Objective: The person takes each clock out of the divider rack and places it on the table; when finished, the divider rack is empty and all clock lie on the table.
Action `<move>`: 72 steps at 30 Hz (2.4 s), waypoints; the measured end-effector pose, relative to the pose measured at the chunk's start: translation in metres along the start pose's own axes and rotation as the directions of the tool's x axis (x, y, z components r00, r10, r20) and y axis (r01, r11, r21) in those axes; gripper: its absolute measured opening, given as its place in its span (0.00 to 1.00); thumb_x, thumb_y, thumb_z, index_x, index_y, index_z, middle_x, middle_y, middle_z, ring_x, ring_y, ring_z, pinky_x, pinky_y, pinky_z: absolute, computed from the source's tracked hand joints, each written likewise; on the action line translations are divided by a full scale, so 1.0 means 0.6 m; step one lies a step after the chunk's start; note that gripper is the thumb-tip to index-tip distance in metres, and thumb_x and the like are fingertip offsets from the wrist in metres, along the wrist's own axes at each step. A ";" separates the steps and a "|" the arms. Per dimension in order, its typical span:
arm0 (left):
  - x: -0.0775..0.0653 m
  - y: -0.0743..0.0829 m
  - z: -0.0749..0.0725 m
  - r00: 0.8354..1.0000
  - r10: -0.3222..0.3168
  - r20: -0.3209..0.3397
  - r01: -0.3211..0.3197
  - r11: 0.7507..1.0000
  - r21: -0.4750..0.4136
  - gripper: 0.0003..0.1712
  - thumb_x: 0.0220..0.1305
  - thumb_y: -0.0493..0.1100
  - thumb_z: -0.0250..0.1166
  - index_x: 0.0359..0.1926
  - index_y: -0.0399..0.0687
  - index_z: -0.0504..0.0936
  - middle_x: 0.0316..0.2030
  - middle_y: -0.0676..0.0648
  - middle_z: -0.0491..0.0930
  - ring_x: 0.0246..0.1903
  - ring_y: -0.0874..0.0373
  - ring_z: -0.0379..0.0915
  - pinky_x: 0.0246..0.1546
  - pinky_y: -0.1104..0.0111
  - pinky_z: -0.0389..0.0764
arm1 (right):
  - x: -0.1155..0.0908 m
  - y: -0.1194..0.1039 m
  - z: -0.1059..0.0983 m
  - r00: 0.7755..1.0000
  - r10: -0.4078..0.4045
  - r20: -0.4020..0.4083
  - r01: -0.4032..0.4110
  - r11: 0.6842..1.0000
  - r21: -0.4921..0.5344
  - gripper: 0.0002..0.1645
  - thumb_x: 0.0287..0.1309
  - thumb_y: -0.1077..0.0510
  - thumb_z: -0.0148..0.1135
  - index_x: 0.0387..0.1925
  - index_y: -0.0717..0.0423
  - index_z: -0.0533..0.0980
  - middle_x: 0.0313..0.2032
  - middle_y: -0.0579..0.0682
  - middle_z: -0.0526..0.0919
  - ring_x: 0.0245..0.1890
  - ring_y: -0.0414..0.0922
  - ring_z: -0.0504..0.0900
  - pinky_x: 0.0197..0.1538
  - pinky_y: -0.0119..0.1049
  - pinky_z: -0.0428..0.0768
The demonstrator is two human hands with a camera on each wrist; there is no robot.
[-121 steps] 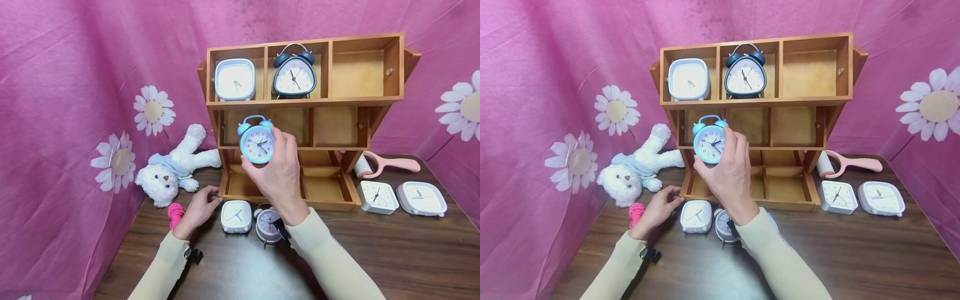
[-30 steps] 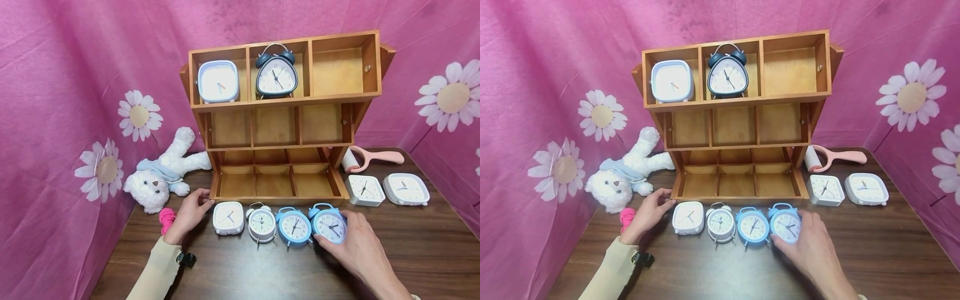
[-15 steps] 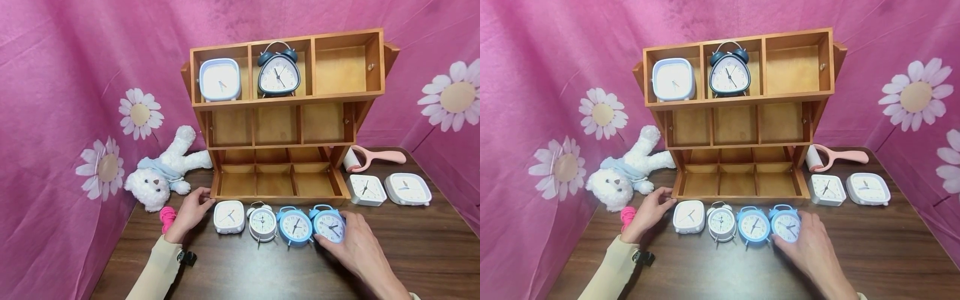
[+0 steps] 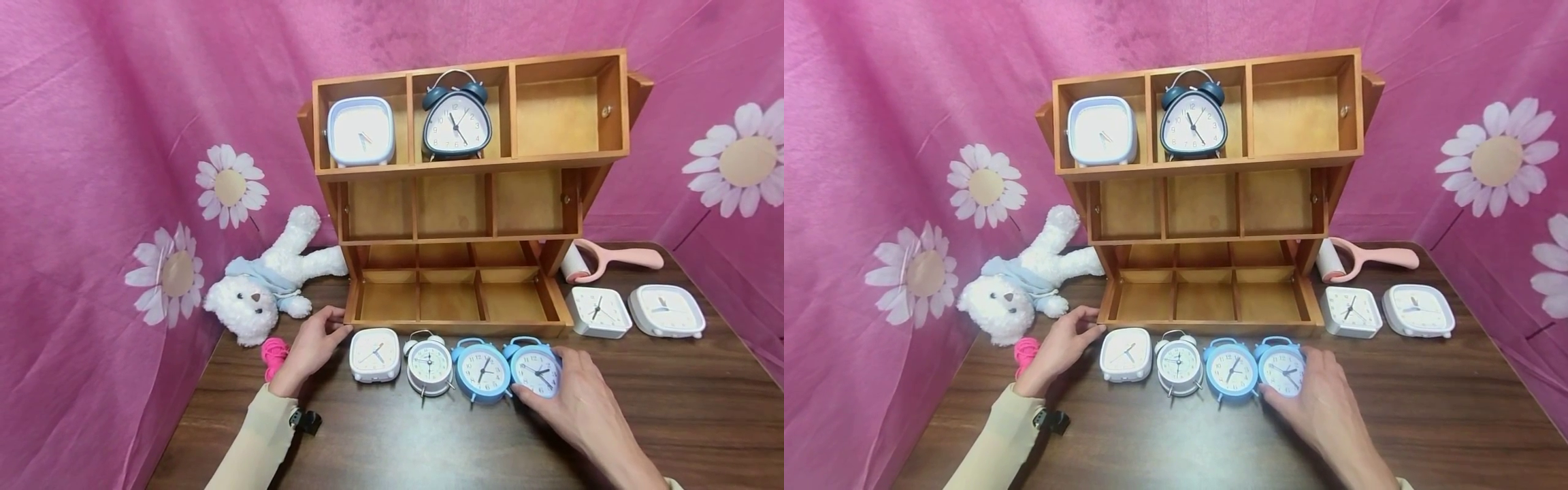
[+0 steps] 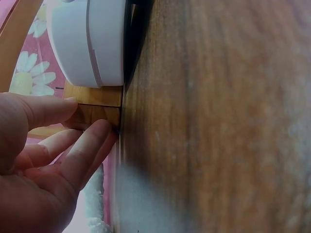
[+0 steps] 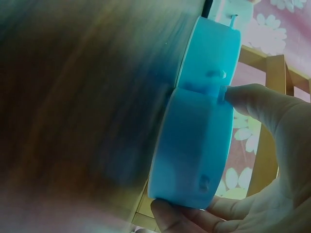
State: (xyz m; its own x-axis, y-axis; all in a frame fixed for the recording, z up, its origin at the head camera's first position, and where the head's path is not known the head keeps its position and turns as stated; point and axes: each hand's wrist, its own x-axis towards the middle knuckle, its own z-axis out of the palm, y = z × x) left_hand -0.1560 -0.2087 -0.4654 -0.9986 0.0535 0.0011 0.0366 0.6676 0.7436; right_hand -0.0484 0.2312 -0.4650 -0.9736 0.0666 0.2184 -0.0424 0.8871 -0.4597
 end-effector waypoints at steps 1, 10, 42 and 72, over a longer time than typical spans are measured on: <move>0.000 0.000 0.000 1.000 0.000 0.001 0.000 1.000 -0.001 0.15 0.79 0.41 0.71 0.61 0.40 0.87 0.49 0.41 0.93 0.49 0.50 0.89 0.46 0.64 0.84 | 0.001 0.000 0.000 1.000 -0.001 0.002 0.001 1.000 -0.001 0.56 0.45 0.43 0.90 0.62 0.77 0.74 0.50 0.75 0.82 0.52 0.71 0.83 0.53 0.70 0.81; 0.000 0.000 0.002 1.000 -0.011 -0.002 0.011 1.000 -0.005 0.17 0.77 0.40 0.72 0.62 0.40 0.86 0.50 0.41 0.93 0.51 0.49 0.89 0.49 0.63 0.84 | 0.008 0.001 -0.002 0.999 0.010 0.051 -0.010 1.000 -0.001 0.56 0.49 0.42 0.88 0.63 0.78 0.72 0.52 0.77 0.80 0.54 0.72 0.82 0.55 0.71 0.80; 0.015 -0.045 0.012 0.988 0.147 -0.043 -0.148 0.989 -0.028 0.19 0.77 0.46 0.73 0.60 0.39 0.87 0.45 0.40 0.93 0.44 0.52 0.90 0.45 0.62 0.87 | 0.003 -0.007 -0.017 0.996 -0.031 -0.087 0.034 0.999 0.030 0.54 0.52 0.48 0.87 0.70 0.75 0.72 0.60 0.76 0.78 0.58 0.75 0.81 0.55 0.76 0.79; 0.006 -0.014 0.004 0.998 0.057 -0.020 -0.057 0.998 -0.011 0.16 0.77 0.41 0.72 0.60 0.39 0.86 0.47 0.40 0.93 0.48 0.49 0.90 0.48 0.61 0.87 | 0.119 -0.127 -0.099 0.960 -0.178 -0.215 0.275 0.735 0.620 0.54 0.51 0.75 0.84 0.79 0.59 0.72 0.73 0.53 0.76 0.73 0.28 0.75 0.76 0.18 0.68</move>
State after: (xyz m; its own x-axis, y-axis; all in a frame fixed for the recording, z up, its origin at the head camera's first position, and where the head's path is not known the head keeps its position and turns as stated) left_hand -0.1598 -0.2119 -0.4732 -0.9954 0.0771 0.0567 0.0935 0.6549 0.7499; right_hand -0.1015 0.1957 -0.3634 -0.8792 0.0043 0.4765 -0.4380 0.3866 -0.8116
